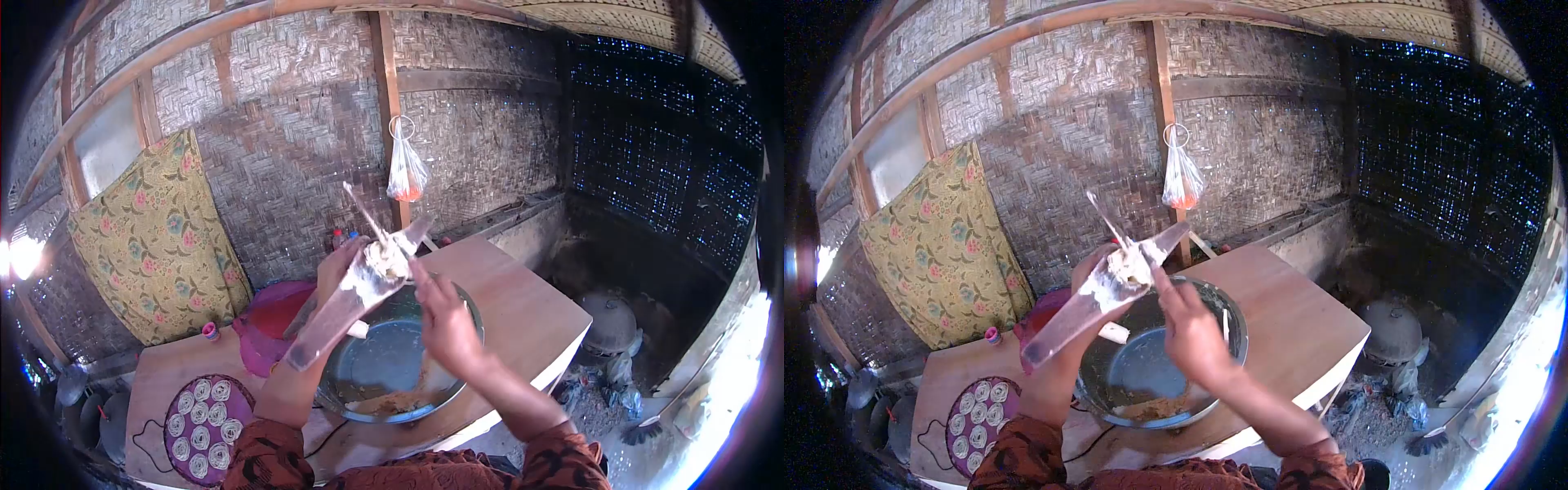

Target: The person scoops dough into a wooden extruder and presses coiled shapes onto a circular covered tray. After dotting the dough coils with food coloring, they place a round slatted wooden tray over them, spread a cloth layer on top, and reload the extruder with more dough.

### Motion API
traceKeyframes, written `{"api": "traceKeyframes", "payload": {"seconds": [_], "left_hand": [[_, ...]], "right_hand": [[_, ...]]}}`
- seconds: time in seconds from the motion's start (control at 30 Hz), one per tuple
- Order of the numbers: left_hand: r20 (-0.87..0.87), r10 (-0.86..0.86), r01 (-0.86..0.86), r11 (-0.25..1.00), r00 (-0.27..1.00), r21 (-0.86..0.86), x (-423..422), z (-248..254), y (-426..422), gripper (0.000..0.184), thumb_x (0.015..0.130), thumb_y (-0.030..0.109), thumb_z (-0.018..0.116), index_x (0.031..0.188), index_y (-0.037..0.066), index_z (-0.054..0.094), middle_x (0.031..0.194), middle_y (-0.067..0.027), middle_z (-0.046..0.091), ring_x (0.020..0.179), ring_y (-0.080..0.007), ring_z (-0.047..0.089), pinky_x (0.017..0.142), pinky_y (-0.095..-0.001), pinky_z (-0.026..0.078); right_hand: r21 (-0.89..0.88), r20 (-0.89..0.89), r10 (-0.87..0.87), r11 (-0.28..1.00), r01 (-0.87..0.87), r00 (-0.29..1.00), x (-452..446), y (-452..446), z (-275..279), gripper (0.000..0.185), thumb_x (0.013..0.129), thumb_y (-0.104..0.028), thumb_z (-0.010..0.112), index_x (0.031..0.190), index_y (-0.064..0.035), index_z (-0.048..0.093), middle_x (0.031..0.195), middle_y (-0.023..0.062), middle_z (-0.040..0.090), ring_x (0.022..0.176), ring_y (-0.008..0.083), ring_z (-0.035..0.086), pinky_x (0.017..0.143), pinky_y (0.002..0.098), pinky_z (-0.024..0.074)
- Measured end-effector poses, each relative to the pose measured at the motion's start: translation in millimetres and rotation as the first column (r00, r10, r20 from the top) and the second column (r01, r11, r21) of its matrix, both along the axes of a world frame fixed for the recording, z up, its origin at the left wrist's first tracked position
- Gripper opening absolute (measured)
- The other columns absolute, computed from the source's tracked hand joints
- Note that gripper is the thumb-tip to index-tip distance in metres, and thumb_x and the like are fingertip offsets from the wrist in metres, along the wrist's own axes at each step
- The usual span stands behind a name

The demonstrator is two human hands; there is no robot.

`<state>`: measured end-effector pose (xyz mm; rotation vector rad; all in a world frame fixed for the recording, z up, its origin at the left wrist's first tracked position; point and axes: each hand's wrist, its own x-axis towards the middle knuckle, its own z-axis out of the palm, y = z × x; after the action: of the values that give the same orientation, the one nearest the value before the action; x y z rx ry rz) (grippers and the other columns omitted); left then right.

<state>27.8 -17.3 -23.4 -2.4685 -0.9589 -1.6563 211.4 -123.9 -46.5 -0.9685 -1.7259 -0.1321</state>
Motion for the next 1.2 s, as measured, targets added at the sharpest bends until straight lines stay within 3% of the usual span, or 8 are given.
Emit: {"api": "traceKeyframes", "payload": {"seconds": [0.37, 0.43, 0.57, 0.77, 0.83, 0.93, 1.03, 1.2], "left_hand": [[0.785, -0.307, 0.7, 0.681, 0.539, -0.215, -29.5, -17.8, 58.8, 0.038, 0.068, 0.022, 0.078, 0.098, 0.004, 0.062, 0.082, -0.0069, 0.064, 0.077, -0.014, 0.063, 0.067, -0.0306, 0.049], [-0.065, 0.137, -0.135, 0.99, 0.988, 0.043, -34.4, 10.9, 18.0, 0.037, 0.072, 0.024, 0.076, 0.1, 0.004, 0.063, 0.085, -0.0059, 0.064, 0.078, -0.0122, 0.062, 0.068, -0.0297, 0.049], [0.171, 0.035, -0.021, 0.996, 0.985, -0.084, -72.2, 18.7, 24.5, 0.022, 0.089, 0.021, 0.054, 0.098, 0.002, 0.059, 0.09, -0.0099, 0.062, 0.084, -0.02, 0.061, 0.077, -0.0349, 0.05], [0.165, 0.406, -0.385, 0.912, 0.899, -0.142, -132.8, 66.5, -49.4, 0.03, 0.081, 0.027, 0.064, 0.097, 0.001, 0.061, 0.095, -0.008, 0.064, 0.088, -0.0202, 0.06, 0.077, -0.0348, 0.049], [0.718, -0.189, 0.402, 0.906, 0.669, -0.136, -157.9, 71.7, -49.9, 0.014, 0.08, 0.018, 0.06, 0.087, 0.006, 0.059, 0.083, -0.0032, 0.058, 0.077, -0.0143, 0.055, 0.065, -0.0288, 0.043], [0.868, -0.468, 0.852, 0.511, 0.166, 0.113, -156.9, 68.1, -76.0, 0.011, 0.077, 0.01, 0.054, 0.078, 0.008, 0.044, 0.074, -0.0004, 0.041, 0.064, -0.0131, 0.043, 0.062, -0.0303, 0.038], [0.942, -0.324, 0.894, 0.392, -0.084, 0.215, -142.7, 38.7, -92.2, 0.012, 0.078, 0.014, 0.054, 0.078, 0.007, 0.045, 0.074, -0.0016, 0.041, 0.065, -0.0135, 0.042, 0.063, -0.0317, 0.039], [0.994, -0.038, 0.754, 0.654, 0.102, -0.052, -162.1, -33.1, -97.1, 0.018, 0.079, 0.01, 0.056, 0.096, 0.003, 0.057, 0.099, -0.0089, 0.058, 0.096, -0.0261, 0.058, 0.083, -0.0398, 0.047]], "right_hand": [[-0.178, -0.151, 0.241, 0.948, -0.266, 0.959, 7.4, -0.5, -15.0, 0.044, 0.083, 0.007, 0.05, 0.127, -0.0003, 0.051, 0.087, 0.017, 0.06, 0.07, 0.0196, 0.059, 0.066, 0.0314, 0.0489], [-0.15, -0.151, 0.278, 0.942, -0.3, 0.949, 2.2, -5.4, -19.9, 0.044, 0.085, 0.006, 0.049, 0.128, -0.0038, 0.051, 0.081, 0.0157, 0.06, 0.067, 0.0202, 0.058, 0.065, 0.0312, 0.0484], [-0.549, -0.261, 0.397, 0.689, -0.474, 0.88, 24.6, -23.7, -6.3, 0.043, 0.088, -0.003, 0.052, 0.13, -0.0104, 0.051, 0.081, 0.0117, 0.063, 0.063, 0.0181, 0.057, 0.061, 0.0308, 0.048], [-0.554, 0.832, 0.434, 0.618, 0.558, 0.345, 13.3, 3.6, -35.0, 0.04, 0.081, -0.023, 0.059, 0.12, -0.0144, 0.06, 0.099, 0.0133, 0.065, 0.087, 0.0304, 0.064, 0.077, 0.0453, 0.0489], [-0.382, 0.891, 0.248, 0.863, 0.331, 0.381, 7.3, 13.5, -38.3, 0.036, 0.083, -0.028, 0.059, 0.117, -0.0144, 0.063, 0.116, 0.0145, 0.058, 0.109, 0.0312, 0.055, 0.095, 0.0456, 0.0403], [-0.578, 0.202, 0.646, 0.686, -0.443, 0.736, -39.0, 16.6, -24.4, 0.047, 0.088, -0.045, 0.055, 0.118, -0.01, 0.059, 0.123, 0.0146, 0.054, 0.119, 0.0267, 0.048, 0.096, 0.0413, 0.0396], [-0.31, -0.945, 0.235, -0.422, -0.852, 0.228, -102.0, 1.3, -50.9, 0.077, 0.085, -0.065, 0.042, 0.134, -0.0055, 0.041, 0.128, 0.0175, 0.051, 0.118, 0.0298, 0.05, 0.092, 0.0449, 0.0449], [0.216, -0.96, -0.261, -0.468, -0.857, -0.099, -151.2, -27.1, -74.0, 0.086, 0.08, -0.072, 0.042, 0.127, 0.0002, 0.041, 0.1, 0.0237, 0.061, 0.062, 0.0241, 0.064, 0.039, 0.0287, 0.0482]]}}
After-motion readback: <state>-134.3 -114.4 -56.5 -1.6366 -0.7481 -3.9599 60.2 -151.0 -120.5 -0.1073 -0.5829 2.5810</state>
